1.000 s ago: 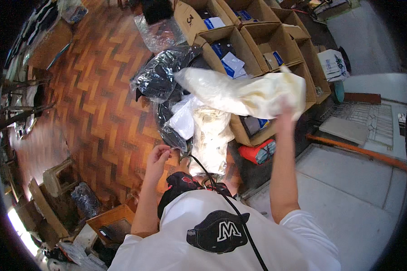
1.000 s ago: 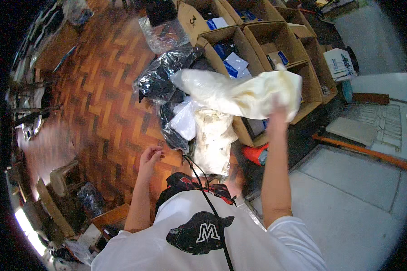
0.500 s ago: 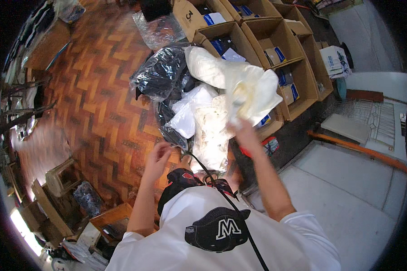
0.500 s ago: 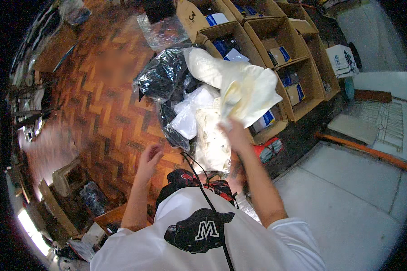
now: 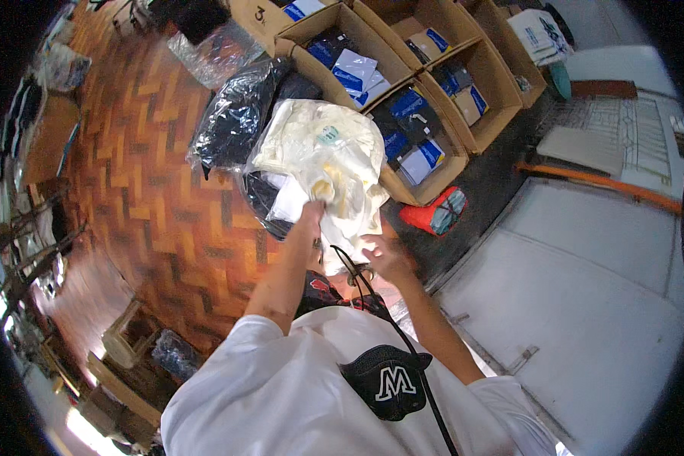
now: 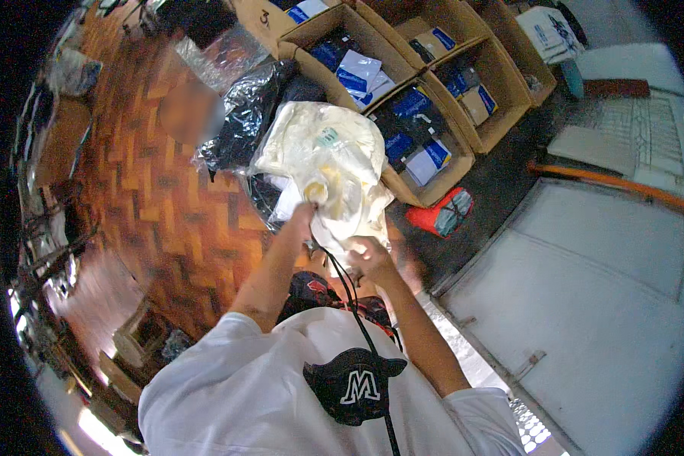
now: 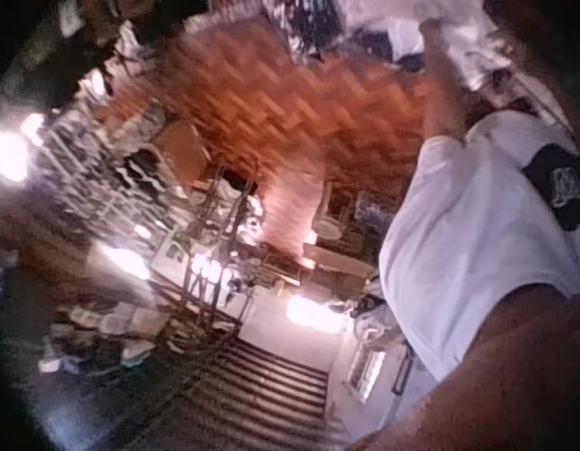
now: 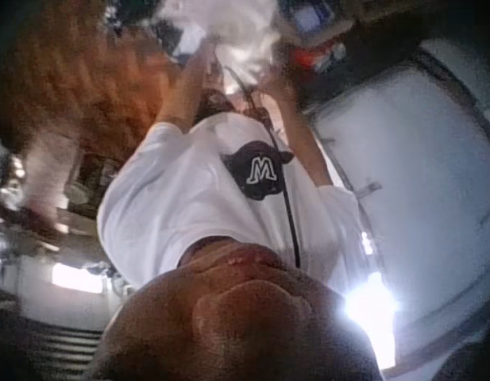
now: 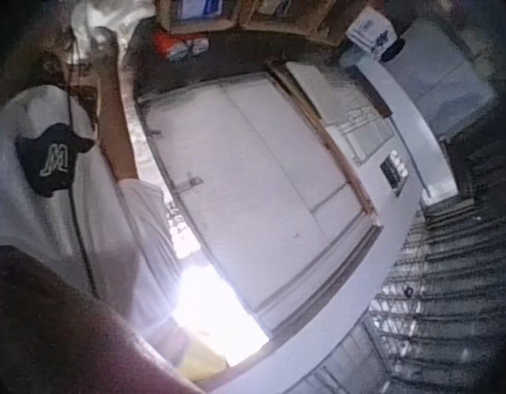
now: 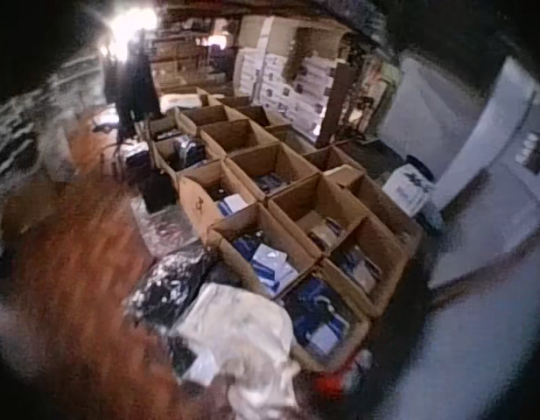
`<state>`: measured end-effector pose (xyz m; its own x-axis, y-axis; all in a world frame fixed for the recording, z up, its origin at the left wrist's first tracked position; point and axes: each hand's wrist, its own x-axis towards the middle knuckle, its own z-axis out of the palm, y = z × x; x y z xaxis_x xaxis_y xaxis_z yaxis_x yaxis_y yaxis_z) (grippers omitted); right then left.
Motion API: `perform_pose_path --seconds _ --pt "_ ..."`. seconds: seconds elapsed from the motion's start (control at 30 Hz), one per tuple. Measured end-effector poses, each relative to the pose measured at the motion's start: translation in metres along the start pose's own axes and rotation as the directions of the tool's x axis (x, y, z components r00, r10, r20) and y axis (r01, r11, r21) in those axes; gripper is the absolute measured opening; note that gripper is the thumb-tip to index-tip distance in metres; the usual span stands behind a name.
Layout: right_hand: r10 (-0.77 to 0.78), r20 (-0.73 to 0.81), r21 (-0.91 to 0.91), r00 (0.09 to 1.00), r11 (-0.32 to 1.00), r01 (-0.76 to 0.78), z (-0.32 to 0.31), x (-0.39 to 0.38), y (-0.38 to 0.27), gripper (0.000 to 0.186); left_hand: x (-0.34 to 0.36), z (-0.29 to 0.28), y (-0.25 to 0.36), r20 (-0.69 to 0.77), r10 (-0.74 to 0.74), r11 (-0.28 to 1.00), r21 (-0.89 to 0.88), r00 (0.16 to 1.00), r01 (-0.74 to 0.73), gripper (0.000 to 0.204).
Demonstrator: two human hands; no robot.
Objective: The person removes packaged shirts from boxes, takes one out of its plastic packaging, and then sorts various shirts into separate stacks on a table while referring to a tablet.
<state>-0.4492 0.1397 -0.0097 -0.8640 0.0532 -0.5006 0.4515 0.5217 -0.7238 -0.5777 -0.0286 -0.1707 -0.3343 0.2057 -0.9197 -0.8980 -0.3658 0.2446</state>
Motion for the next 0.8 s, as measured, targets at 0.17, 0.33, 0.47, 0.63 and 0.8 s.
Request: perform_pose_path --seconds 0.17,0.33,0.47,0.63,0.8 --pt "0.185 -0.233 0.133 0.955 0.978 -0.157 -0.107 -0.086 0.055 0.031 -0.146 0.062 0.129 0.144 0.414 0.636 0.661 0.899 -0.399 0.028" --pt "0.54 -0.432 0.493 0.722 0.812 -0.312 -0.12 -0.246 0.206 0.029 -0.261 -0.039 0.063 0.214 0.437 0.786 0.381 0.873 -0.487 0.04" --pt "0.601 -0.349 0.296 0.719 0.798 -0.524 -0.023 -0.337 0.342 0.02 -0.179 -0.019 0.047 0.237 0.358 0.712 0.556 0.903 -0.429 0.031" --pt "0.61 -0.257 0.359 0.749 0.78 -0.512 0.032 -0.327 0.269 0.025 -0.166 0.073 0.12 0.373 0.309 0.683 0.553 0.875 -0.477 0.028" --pt "0.693 -0.472 0.485 0.545 0.72 -0.496 0.024 -0.393 0.257 0.023 -0.238 0.069 0.154 0.201 0.507 0.747 0.384 0.838 -0.543 0.041"
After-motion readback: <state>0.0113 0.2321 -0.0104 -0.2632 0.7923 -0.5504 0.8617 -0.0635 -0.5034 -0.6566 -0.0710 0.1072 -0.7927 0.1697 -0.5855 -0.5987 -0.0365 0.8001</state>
